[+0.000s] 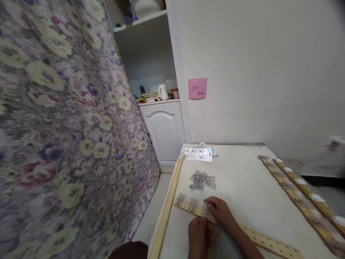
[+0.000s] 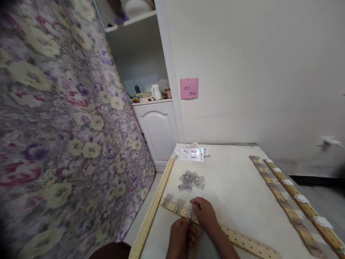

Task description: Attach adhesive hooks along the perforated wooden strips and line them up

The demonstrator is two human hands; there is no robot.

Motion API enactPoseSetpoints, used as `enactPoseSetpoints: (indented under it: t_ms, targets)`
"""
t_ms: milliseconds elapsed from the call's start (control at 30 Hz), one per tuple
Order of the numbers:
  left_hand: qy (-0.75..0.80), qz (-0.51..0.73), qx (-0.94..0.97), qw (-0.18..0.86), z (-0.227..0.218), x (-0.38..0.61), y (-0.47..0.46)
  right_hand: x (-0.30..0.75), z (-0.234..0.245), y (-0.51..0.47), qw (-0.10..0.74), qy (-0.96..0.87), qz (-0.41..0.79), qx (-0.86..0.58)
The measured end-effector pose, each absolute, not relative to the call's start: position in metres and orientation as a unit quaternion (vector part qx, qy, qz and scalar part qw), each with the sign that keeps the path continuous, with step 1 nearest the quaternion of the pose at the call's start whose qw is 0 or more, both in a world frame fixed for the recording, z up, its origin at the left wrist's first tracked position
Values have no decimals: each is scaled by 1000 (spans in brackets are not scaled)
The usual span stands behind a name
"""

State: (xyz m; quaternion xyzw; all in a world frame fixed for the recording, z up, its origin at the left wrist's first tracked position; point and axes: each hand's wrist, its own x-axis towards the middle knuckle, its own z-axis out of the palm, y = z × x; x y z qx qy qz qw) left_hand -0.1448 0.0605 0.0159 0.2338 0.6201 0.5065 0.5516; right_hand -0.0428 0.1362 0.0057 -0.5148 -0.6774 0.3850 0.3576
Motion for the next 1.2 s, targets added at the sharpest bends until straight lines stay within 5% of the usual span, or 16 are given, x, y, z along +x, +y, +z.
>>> enactPoseSetpoints:
  t_ms: [1200]
  targets:
    - [638, 483, 264, 538, 9, -144, 62, -44, 2, 133, 299, -705, 333, -551]
